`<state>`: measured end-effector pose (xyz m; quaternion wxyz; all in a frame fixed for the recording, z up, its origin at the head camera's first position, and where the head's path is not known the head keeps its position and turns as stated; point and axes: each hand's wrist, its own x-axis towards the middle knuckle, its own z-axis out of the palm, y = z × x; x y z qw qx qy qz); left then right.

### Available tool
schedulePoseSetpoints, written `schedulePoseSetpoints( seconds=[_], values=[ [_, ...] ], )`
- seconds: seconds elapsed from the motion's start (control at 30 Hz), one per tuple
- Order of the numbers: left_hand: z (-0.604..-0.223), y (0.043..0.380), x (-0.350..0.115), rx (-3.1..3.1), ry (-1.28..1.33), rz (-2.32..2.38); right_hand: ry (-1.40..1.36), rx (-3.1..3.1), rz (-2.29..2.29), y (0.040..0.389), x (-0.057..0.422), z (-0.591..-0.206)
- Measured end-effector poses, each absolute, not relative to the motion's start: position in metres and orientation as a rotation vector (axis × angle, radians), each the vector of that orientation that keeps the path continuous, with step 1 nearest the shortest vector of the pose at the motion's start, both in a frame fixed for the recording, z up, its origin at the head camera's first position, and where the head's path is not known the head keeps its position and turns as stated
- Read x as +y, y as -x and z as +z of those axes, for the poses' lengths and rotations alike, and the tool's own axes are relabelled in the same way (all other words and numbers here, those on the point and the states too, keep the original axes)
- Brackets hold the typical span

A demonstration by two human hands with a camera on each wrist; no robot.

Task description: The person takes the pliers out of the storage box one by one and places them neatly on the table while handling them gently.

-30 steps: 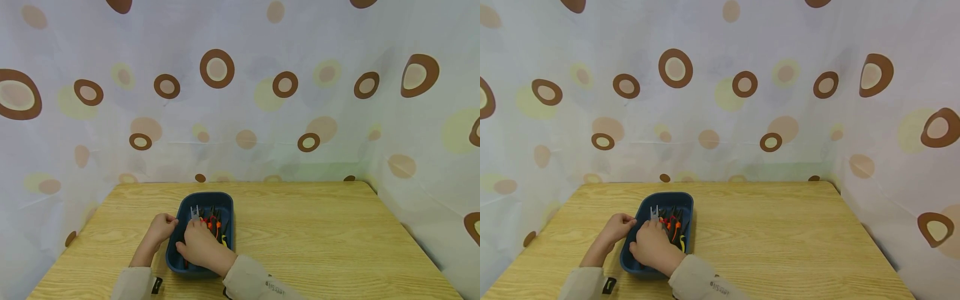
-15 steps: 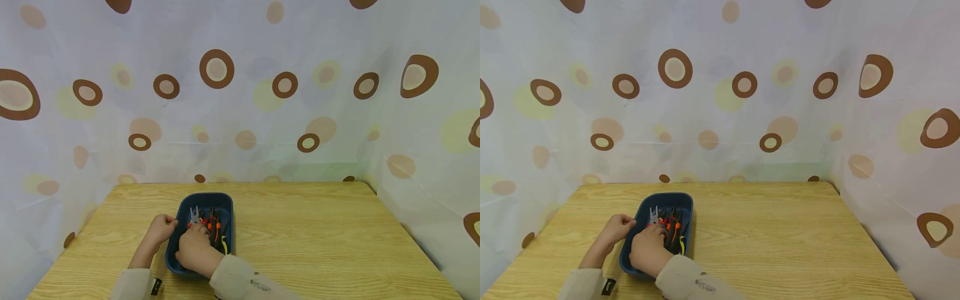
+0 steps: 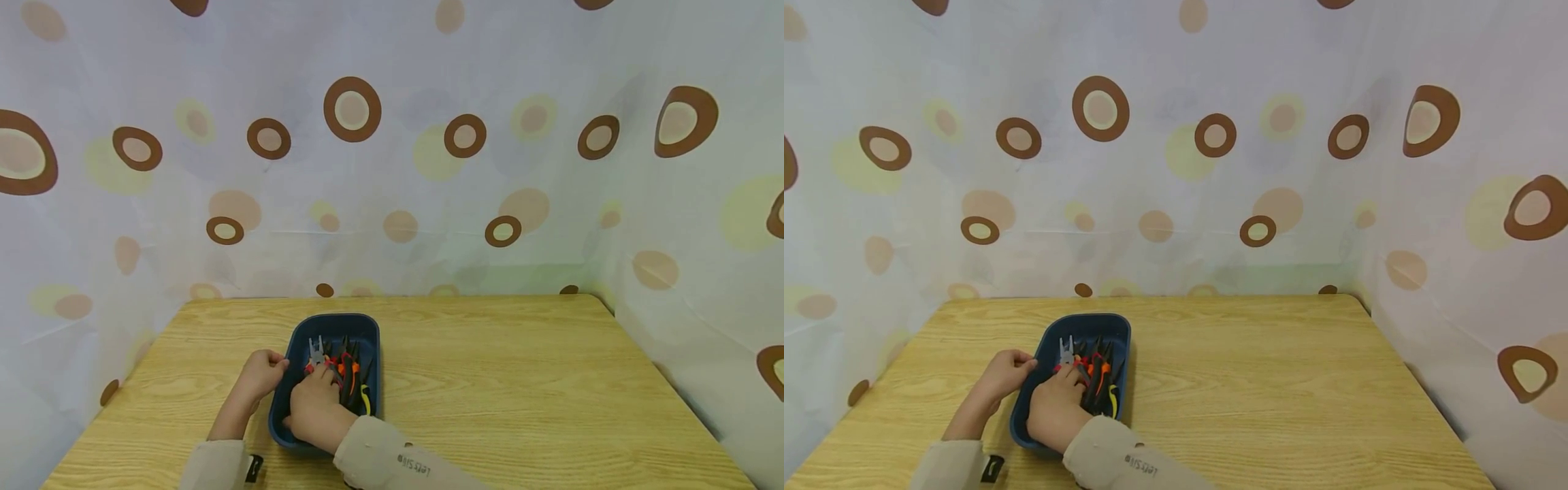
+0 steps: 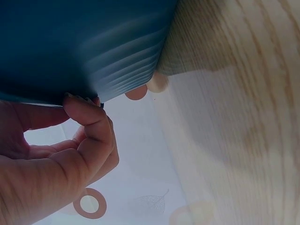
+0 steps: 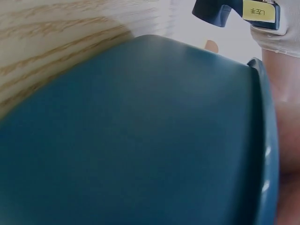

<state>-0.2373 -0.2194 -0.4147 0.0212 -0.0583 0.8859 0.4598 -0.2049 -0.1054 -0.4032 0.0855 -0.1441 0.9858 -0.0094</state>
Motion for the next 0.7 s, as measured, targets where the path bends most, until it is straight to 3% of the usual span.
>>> schedulePoseSetpoints(
  seconds=[0.7],
  values=[
    [-0.4147, 0.2378, -0.2188, 2.761, 0.185, 1.43, 0.288, 3.135, 0.04, 0.2083, -0.1051, -0.4095]
  ],
)
